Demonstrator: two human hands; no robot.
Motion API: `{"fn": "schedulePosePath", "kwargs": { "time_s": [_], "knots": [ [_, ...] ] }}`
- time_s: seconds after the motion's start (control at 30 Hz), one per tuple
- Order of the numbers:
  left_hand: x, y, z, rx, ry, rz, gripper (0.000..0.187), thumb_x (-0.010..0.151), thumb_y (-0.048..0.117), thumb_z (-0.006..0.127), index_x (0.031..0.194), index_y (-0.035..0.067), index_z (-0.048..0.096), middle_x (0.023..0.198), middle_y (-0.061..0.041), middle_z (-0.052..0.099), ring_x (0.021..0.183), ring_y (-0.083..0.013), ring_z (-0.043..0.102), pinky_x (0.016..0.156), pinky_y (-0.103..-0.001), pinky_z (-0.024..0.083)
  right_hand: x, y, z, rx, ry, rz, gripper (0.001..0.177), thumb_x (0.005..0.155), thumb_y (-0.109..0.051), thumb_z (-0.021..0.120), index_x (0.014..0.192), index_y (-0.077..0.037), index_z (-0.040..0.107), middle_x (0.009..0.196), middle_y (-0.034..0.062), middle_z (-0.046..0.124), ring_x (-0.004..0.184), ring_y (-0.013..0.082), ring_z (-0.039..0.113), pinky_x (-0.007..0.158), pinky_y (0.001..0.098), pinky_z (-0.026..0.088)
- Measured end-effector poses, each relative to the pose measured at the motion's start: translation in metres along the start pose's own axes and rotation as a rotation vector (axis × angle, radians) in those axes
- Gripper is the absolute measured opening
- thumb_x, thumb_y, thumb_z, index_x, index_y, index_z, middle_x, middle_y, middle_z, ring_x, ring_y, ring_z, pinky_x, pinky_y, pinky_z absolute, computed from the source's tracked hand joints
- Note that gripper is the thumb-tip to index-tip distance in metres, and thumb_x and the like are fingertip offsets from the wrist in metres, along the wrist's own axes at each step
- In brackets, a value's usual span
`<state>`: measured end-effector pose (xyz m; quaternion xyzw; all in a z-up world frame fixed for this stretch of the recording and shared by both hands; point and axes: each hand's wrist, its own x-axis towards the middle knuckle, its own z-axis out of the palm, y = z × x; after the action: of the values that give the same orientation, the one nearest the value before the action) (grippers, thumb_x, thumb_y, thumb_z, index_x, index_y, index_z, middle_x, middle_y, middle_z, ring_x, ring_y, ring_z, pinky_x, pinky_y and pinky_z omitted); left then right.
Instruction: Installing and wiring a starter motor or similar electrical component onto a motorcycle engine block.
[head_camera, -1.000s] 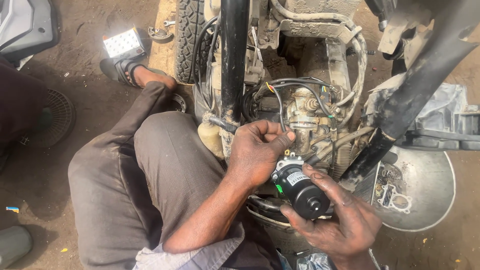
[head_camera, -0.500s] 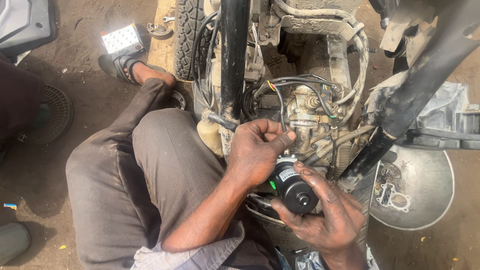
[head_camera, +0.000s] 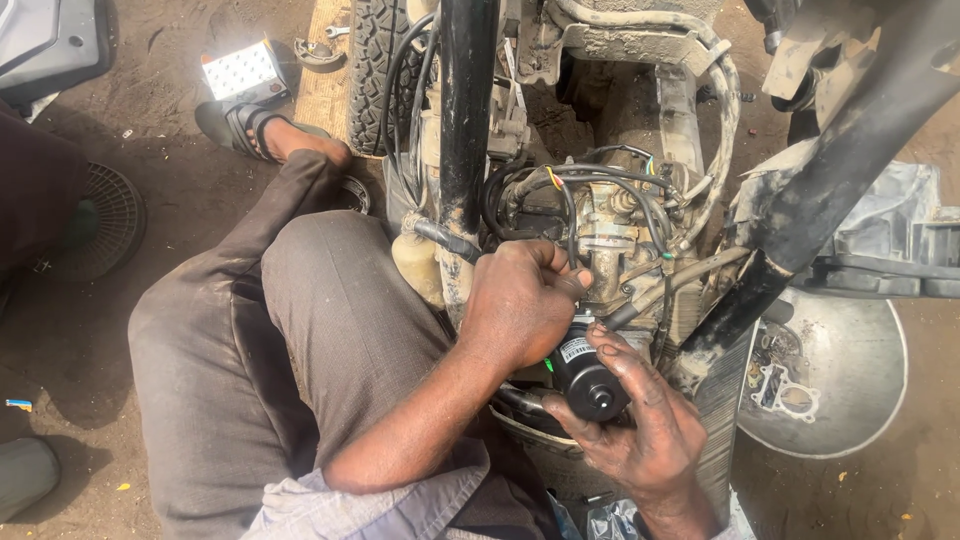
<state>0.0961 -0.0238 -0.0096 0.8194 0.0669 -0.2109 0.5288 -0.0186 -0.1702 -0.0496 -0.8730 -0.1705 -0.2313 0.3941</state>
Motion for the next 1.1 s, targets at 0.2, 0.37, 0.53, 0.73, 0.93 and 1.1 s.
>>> {"fn": "schedulePosePath", "kwargs": {
  "time_s": [0.2, 0.37, 0.53, 0.73, 0.93, 1.1],
  "knots": [
    [0.007, -0.003, 0.006, 0.100, 0.020, 0.166, 0.019, 0.084, 0.024, 0.079, 0.075, 0.007, 0.076, 0.065, -0.015, 0.071, 0.061, -0.0249, 0.072, 0.065, -0.042, 0.056, -0.013, 0.001, 0.002, -0.019, 0.008, -0.009, 0.065, 0.079, -0.029, 0.088, 0.123, 0.004, 0.054, 0.118, 0.0278, 0.070, 0.116, 0.0373, 0.070, 0.096, 0.0440, 0.058],
    [0.016, 0.006, 0.011, 0.058, -0.013, 0.124, 0.032, 0.082, 0.029, 0.080, 0.066, 0.004, 0.070, 0.061, -0.012, 0.070, 0.056, -0.0225, 0.071, 0.060, -0.040, 0.055, -0.007, -0.007, -0.012, -0.118, 0.026, 0.079, 0.064, 0.076, -0.022, 0.091, 0.121, 0.004, 0.054, 0.117, 0.0259, 0.069, 0.114, 0.0352, 0.071, 0.092, 0.0401, 0.060],
    [0.031, -0.003, 0.020, 0.004, -0.050, 0.182, 0.032, 0.082, 0.029, 0.079, 0.065, 0.004, 0.069, 0.059, -0.010, 0.070, 0.054, -0.0173, 0.067, 0.056, -0.037, 0.054, -0.002, -0.004, -0.021, -0.007, 0.054, 0.180, 0.063, 0.079, -0.015, 0.089, 0.125, 0.007, 0.052, 0.125, 0.0286, 0.066, 0.121, 0.0380, 0.069, 0.096, 0.0389, 0.060],
    [0.037, -0.021, 0.019, 0.053, -0.202, 0.271, 0.039, 0.083, 0.032, 0.082, 0.066, 0.003, 0.063, 0.059, -0.006, 0.067, 0.054, -0.0124, 0.060, 0.051, -0.035, 0.050, -0.019, 0.008, -0.014, -0.090, 0.020, 0.068, 0.063, 0.076, -0.018, 0.089, 0.123, 0.007, 0.054, 0.120, 0.0313, 0.066, 0.118, 0.0405, 0.068, 0.090, 0.0368, 0.060],
    [0.038, -0.024, 0.019, 0.020, -0.207, 0.340, 0.036, 0.083, 0.032, 0.082, 0.068, 0.004, 0.065, 0.061, -0.004, 0.067, 0.057, -0.0106, 0.060, 0.053, -0.032, 0.050, -0.010, -0.002, -0.012, -0.133, 0.055, 0.119, 0.059, 0.076, -0.015, 0.089, 0.120, 0.006, 0.056, 0.119, 0.0280, 0.069, 0.116, 0.0376, 0.070, 0.093, 0.0406, 0.059],
    [0.041, -0.023, 0.018, 0.028, -0.243, 0.361, 0.028, 0.083, 0.030, 0.081, 0.075, 0.005, 0.072, 0.064, -0.004, 0.070, 0.059, -0.0114, 0.064, 0.055, -0.033, 0.053, -0.005, -0.007, -0.010, -0.147, 0.056, 0.186, 0.064, 0.076, -0.013, 0.090, 0.126, 0.007, 0.055, 0.122, 0.0276, 0.068, 0.117, 0.0364, 0.071, 0.091, 0.0389, 0.060]
  ]
}}
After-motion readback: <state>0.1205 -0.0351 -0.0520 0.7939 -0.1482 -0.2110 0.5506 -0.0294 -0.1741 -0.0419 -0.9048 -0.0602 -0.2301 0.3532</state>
